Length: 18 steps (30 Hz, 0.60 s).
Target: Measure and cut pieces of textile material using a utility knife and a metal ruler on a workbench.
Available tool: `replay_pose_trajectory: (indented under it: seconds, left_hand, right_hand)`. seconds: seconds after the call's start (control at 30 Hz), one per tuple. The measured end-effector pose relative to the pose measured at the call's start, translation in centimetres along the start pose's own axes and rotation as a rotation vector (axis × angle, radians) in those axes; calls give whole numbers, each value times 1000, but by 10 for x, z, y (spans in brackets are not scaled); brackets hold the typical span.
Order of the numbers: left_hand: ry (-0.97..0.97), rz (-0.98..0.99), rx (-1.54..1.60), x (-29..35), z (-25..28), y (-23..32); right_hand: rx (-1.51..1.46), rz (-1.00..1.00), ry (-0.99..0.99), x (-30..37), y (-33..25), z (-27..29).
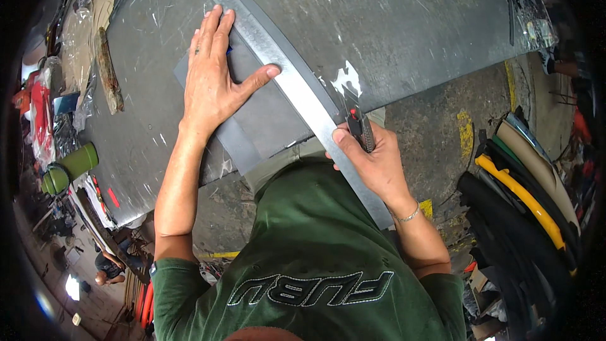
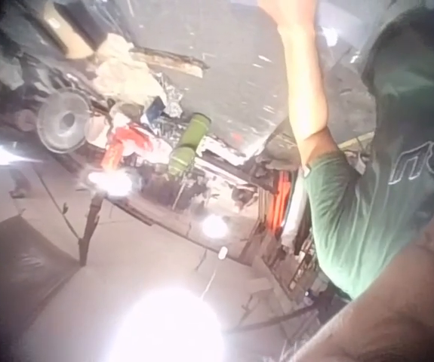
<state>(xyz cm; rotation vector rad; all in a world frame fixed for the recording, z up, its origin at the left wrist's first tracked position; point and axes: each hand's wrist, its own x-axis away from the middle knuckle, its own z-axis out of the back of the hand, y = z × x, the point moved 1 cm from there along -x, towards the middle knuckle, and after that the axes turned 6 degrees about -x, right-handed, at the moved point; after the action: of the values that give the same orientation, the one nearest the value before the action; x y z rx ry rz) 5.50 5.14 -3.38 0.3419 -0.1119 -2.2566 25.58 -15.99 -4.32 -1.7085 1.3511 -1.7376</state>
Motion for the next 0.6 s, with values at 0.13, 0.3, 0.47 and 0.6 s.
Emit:
replay_pose_trajectory:
  seconds: [0.13,0.3,0.47,0.6]
  left_hand:
    - [-14,7,-17,0,3,1]
    - [-24,15,-6,1,2,1]
    - [-31,18,8,0,1,1]
    - [-33,17,7,0,2,1]
  right_hand:
    - [-1,5,-14,0,0,0]
    - [-12,-2,-19,0,-2,1]
    - [-1,-15,-7,1,-2,0]
    - [-7,-20,-6,1,-2,0]
